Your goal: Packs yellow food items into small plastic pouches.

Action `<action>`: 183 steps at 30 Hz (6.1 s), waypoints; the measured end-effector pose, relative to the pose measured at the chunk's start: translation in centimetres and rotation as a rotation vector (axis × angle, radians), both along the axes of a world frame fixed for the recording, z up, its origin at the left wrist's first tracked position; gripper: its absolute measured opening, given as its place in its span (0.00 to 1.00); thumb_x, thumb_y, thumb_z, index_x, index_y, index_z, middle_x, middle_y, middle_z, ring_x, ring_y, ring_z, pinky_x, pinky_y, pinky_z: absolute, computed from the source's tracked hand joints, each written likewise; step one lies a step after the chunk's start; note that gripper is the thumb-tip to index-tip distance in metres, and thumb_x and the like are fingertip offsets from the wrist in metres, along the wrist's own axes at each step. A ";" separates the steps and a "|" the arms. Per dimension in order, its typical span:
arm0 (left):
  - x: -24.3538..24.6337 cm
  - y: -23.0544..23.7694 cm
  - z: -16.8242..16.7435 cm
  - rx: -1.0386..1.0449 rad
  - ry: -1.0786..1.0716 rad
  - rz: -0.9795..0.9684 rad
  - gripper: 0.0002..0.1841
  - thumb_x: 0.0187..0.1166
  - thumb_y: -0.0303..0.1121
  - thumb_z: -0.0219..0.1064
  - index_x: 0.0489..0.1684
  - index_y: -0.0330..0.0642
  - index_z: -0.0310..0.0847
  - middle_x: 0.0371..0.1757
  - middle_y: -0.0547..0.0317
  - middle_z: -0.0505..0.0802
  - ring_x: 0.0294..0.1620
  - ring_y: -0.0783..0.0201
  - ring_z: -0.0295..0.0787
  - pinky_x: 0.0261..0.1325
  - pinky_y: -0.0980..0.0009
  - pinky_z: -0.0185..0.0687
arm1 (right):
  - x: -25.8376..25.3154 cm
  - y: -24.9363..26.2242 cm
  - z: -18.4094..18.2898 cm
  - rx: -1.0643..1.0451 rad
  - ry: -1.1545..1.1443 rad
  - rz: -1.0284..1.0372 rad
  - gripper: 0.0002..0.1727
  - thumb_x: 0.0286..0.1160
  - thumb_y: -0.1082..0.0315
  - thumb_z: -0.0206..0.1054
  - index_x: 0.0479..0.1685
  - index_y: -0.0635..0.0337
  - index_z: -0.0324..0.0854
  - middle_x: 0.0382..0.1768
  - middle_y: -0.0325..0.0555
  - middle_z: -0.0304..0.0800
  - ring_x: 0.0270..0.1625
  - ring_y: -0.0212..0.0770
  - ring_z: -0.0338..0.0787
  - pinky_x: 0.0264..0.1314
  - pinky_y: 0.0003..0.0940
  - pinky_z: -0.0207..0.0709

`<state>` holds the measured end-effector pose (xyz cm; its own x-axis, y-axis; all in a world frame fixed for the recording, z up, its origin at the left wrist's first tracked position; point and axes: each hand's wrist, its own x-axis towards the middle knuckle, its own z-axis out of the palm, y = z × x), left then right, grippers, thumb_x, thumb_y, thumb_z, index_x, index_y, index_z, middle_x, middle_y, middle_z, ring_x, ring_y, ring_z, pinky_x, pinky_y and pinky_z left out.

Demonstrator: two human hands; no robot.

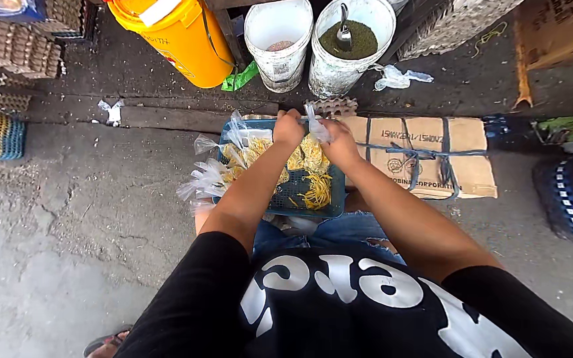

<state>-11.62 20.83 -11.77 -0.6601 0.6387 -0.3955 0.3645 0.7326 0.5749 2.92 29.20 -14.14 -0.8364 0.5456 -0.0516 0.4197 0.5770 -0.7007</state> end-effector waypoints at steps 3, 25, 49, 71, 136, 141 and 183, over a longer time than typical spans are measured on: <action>0.0 -0.4 -0.1 0.056 0.008 -0.006 0.12 0.82 0.33 0.66 0.56 0.38 0.87 0.76 0.39 0.79 0.73 0.46 0.80 0.72 0.48 0.79 | -0.1 -0.6 0.2 -0.096 0.012 -0.034 0.34 0.78 0.72 0.69 0.86 0.60 0.68 0.75 0.64 0.80 0.79 0.64 0.78 0.83 0.60 0.68; 0.4 -4.9 -2.4 -0.019 -0.110 -0.247 0.19 0.91 0.31 0.52 0.72 0.34 0.80 0.74 0.36 0.83 0.78 0.41 0.78 0.81 0.43 0.70 | 7.9 -0.4 11.4 -0.461 0.783 -0.210 0.08 0.88 0.60 0.58 0.42 0.45 0.81 0.35 0.21 0.86 0.34 0.20 0.83 0.45 0.24 0.82; 4.5 -1.8 -6.7 -0.340 0.226 -0.508 0.29 0.80 0.20 0.61 0.85 0.34 0.67 0.87 0.37 0.70 0.88 0.36 0.62 0.82 0.39 0.66 | 22.2 0.3 12.7 -0.248 1.042 -0.427 0.10 0.88 0.55 0.60 0.39 0.43 0.84 0.30 0.22 0.88 0.31 0.24 0.86 0.43 0.23 0.82; 1.7 -2.5 -3.8 -0.383 -0.138 -0.289 0.19 0.82 0.41 0.65 0.50 0.27 0.85 0.55 0.29 0.89 0.59 0.34 0.87 0.60 0.31 0.78 | 24.2 1.0 11.2 -0.230 1.020 -0.405 0.12 0.88 0.52 0.60 0.39 0.40 0.84 0.30 0.21 0.86 0.33 0.24 0.85 0.45 0.25 0.82; 8.0 -8.7 -3.7 -0.380 0.100 -0.629 0.31 0.83 0.31 0.64 0.87 0.32 0.63 0.89 0.38 0.66 0.92 0.37 0.52 0.87 0.35 0.53 | 7.9 -1.2 6.3 -0.161 0.288 -0.425 0.38 0.84 0.52 0.64 0.87 0.63 0.58 0.86 0.64 0.60 0.81 0.53 0.74 0.75 0.44 0.77; 9.4 -9.5 -2.9 -0.410 -0.009 -0.837 0.31 0.82 0.29 0.63 0.87 0.32 0.63 0.93 0.42 0.61 0.94 0.41 0.49 0.88 0.33 0.47 | 13.8 -3.0 5.2 -0.066 0.267 -0.329 0.31 0.83 0.58 0.62 0.80 0.67 0.68 0.82 0.66 0.67 0.78 0.52 0.78 0.73 0.44 0.80; 3.0 -7.1 0.7 -0.368 0.090 -0.304 0.16 0.87 0.36 0.59 0.63 0.37 0.84 0.62 0.37 0.90 0.64 0.37 0.87 0.64 0.33 0.79 | 13.4 -6.0 -3.3 -0.258 0.192 -0.371 0.23 0.87 0.61 0.60 0.75 0.64 0.77 0.81 0.67 0.68 0.79 0.63 0.74 0.75 0.58 0.74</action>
<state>-8.58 13.77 -11.05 -0.5071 0.6364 -0.5813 0.6303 0.7338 0.2535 16.27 23.16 -17.41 -0.5958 0.7983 -0.0878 0.4130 0.2109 -0.8860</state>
